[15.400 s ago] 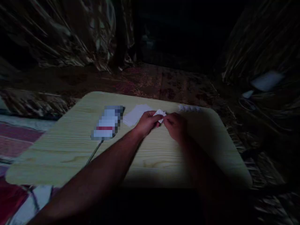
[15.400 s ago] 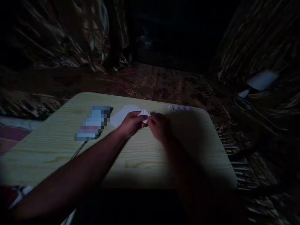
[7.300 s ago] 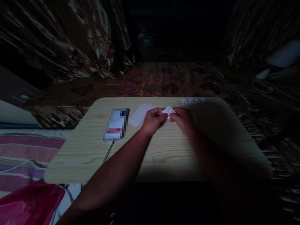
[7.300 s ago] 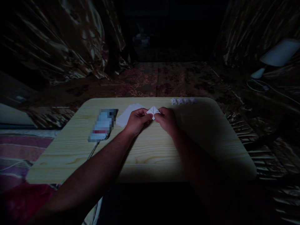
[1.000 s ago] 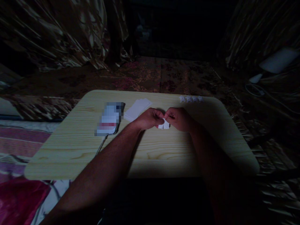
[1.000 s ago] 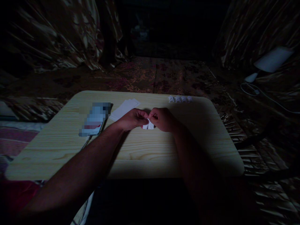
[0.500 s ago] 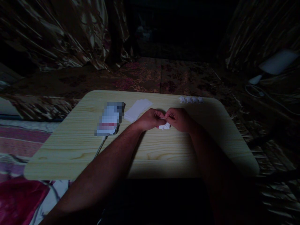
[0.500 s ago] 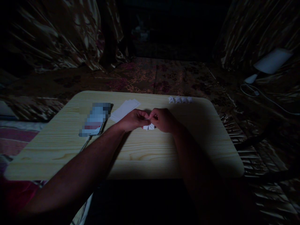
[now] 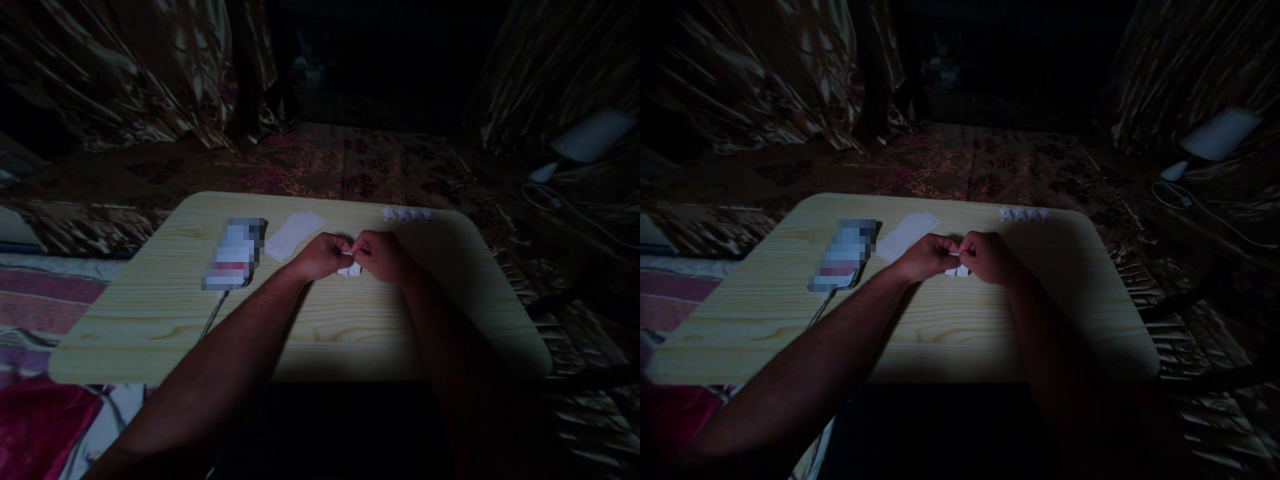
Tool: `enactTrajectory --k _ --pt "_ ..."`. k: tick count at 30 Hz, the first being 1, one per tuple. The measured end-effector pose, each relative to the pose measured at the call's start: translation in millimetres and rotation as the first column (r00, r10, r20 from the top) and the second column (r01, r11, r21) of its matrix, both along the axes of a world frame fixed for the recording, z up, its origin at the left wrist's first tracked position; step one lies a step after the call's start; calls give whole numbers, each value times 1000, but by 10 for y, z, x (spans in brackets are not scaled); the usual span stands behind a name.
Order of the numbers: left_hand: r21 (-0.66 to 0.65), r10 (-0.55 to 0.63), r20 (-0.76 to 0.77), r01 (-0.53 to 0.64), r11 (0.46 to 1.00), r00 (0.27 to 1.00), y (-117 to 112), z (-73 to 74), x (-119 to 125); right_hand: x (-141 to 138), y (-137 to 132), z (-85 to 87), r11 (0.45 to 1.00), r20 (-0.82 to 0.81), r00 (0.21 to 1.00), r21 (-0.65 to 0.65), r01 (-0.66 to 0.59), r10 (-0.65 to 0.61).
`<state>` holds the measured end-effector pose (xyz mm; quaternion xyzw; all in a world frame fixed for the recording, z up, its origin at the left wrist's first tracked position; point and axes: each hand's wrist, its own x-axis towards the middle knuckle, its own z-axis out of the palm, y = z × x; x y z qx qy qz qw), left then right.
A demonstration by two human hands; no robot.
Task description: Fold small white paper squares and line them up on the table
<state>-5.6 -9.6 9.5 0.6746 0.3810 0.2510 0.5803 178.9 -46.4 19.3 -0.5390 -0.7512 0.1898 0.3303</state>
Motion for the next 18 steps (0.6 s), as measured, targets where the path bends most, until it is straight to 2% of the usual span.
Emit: enactTrajectory --k 5,10,18 --pt "-50 48 98 -43 998 994 -27 35 28 -19 21 3 999 -87 995 15 50 -48" --pt "-64 151 179 -142 988 972 -49 53 43 -2 46 12 1000 -257 966 -28 3 -10" --pt "118 172 222 -201 972 960 -48 3 65 -20 24 52 994 -218 970 -4 113 -112"
